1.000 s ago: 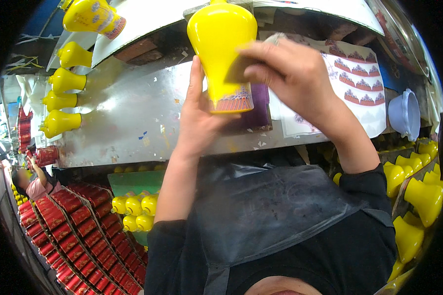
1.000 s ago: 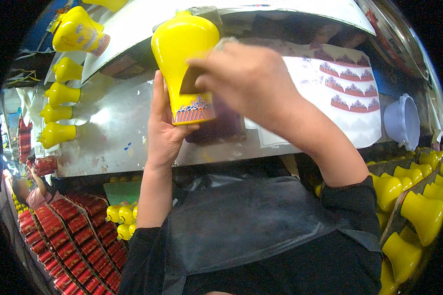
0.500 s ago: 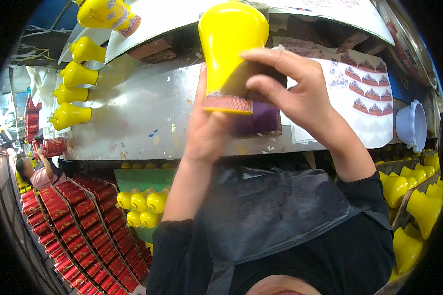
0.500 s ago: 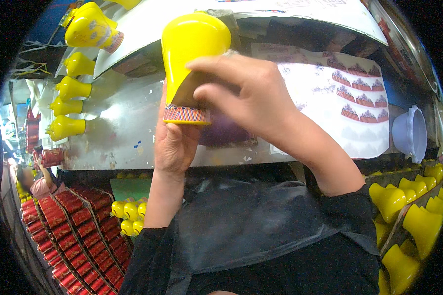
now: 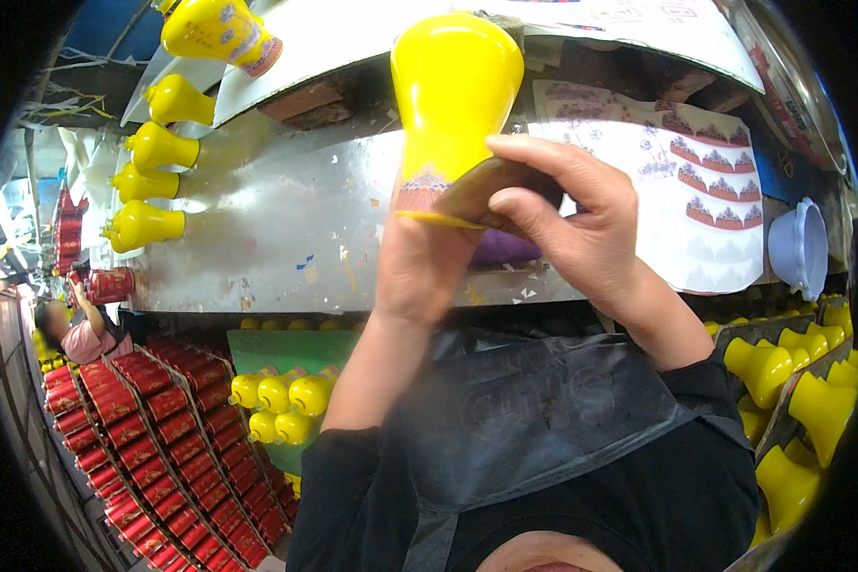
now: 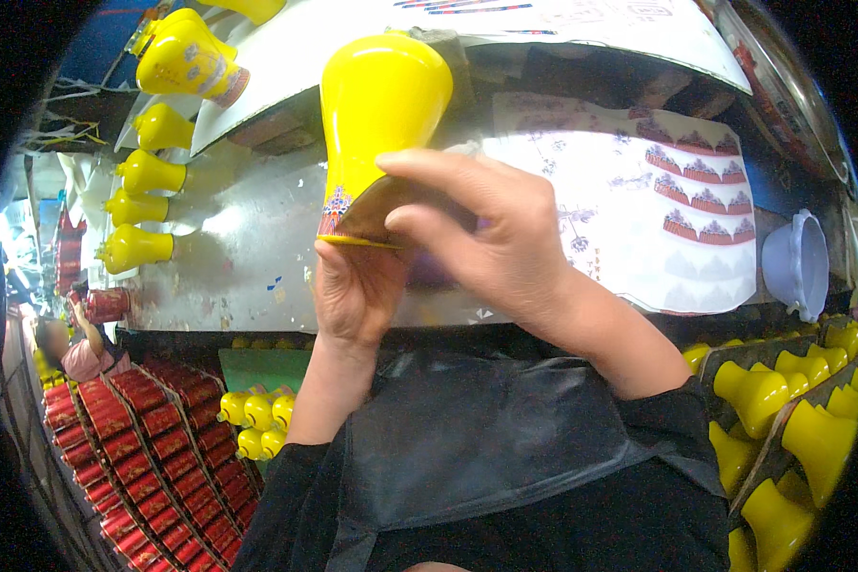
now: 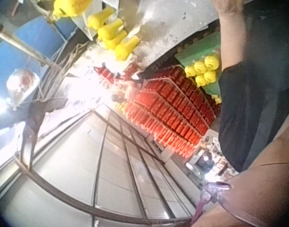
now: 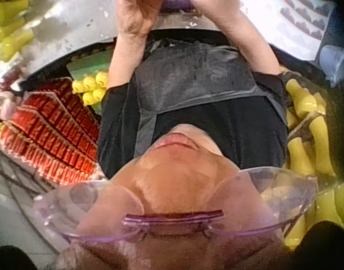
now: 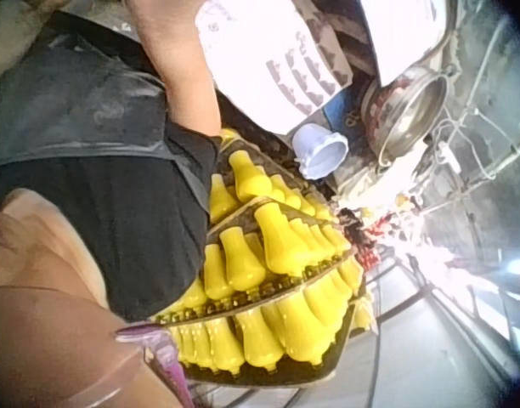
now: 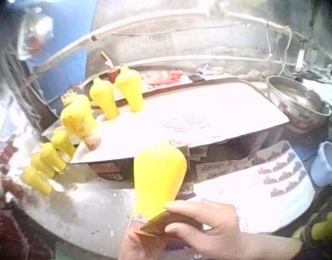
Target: The person applies decorative stickers to the neck and body of yellow ceramic bottles. They smooth each sticker with a small tool and rotate the bottle to align the design. Finished bottles are placed on a nearby tray.
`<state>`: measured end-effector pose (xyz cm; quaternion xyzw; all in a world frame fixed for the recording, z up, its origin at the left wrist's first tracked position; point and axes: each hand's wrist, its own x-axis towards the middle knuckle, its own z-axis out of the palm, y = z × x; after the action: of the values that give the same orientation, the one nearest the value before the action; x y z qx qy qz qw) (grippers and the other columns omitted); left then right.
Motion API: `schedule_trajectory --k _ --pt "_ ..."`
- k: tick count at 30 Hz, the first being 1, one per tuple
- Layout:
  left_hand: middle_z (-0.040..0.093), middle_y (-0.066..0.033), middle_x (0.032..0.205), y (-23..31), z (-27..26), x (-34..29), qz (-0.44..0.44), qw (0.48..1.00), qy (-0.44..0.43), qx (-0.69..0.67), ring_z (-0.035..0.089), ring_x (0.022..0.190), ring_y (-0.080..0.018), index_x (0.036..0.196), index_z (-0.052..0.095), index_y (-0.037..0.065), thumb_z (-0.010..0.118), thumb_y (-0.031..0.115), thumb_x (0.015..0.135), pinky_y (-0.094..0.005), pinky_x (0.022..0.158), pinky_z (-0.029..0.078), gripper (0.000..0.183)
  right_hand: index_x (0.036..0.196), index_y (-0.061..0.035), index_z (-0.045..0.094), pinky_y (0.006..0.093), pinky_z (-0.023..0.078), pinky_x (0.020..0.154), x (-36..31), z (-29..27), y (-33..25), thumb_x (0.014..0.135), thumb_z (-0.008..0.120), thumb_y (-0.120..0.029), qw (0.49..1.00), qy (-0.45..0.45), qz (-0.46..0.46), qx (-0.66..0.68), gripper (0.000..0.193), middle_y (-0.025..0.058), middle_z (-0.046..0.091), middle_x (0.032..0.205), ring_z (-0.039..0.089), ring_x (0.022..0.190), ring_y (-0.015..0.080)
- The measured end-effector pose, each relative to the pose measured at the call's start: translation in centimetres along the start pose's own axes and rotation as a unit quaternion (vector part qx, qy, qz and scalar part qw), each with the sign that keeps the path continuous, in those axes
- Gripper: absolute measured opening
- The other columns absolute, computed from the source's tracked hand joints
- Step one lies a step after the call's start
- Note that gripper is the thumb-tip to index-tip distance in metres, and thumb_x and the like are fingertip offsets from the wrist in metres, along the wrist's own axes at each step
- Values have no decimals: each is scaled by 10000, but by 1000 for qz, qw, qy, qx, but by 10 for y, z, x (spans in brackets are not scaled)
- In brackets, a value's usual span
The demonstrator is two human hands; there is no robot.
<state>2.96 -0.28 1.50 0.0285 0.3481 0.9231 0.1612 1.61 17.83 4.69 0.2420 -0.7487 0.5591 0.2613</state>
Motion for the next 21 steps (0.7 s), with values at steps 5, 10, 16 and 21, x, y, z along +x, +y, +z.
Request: schedule_trajectory --k 5,10,16,21 --pt "513 -102 1500 3 2 0 -12 1000 -14 3 569 1326 -254 1578 340 126 773 534 892 -429 1091 495 908 1188 -45 730 346 579 739 7 -4 -3 863 781 -95 988 12 81 -132 333 164 749 975 738 835 289" --pt "517 -96 1484 -1 1 1 1 1000 -17 -3 589 1287 -252 1590 303 97 788 534 881 -414 1070 500 964 1238 -28 717 302 601 857 12 -13 -7 893 787 -62 992 -114 6 -58 354 147 756 1073 752 950 232" --pt "495 -125 1508 -4 2 4 30 999 -21 19 557 1333 -268 1596 289 81 757 535 908 -413 1098 479 948 1102 -107 753 334 545 664 11 -8 -18 797 780 -104 965 -54 -78 -243 306 78 665 839 670 731 239" --pt "468 -172 1513 -1 3 0 37 988 0 149 527 1356 -294 1651 149 51 712 367 980 -435 1111 470 931 1113 -112 769 314 551 675 -4 -9 -24 796 800 -55 970 -102 -164 -147 323 74 717 933 690 774 222"
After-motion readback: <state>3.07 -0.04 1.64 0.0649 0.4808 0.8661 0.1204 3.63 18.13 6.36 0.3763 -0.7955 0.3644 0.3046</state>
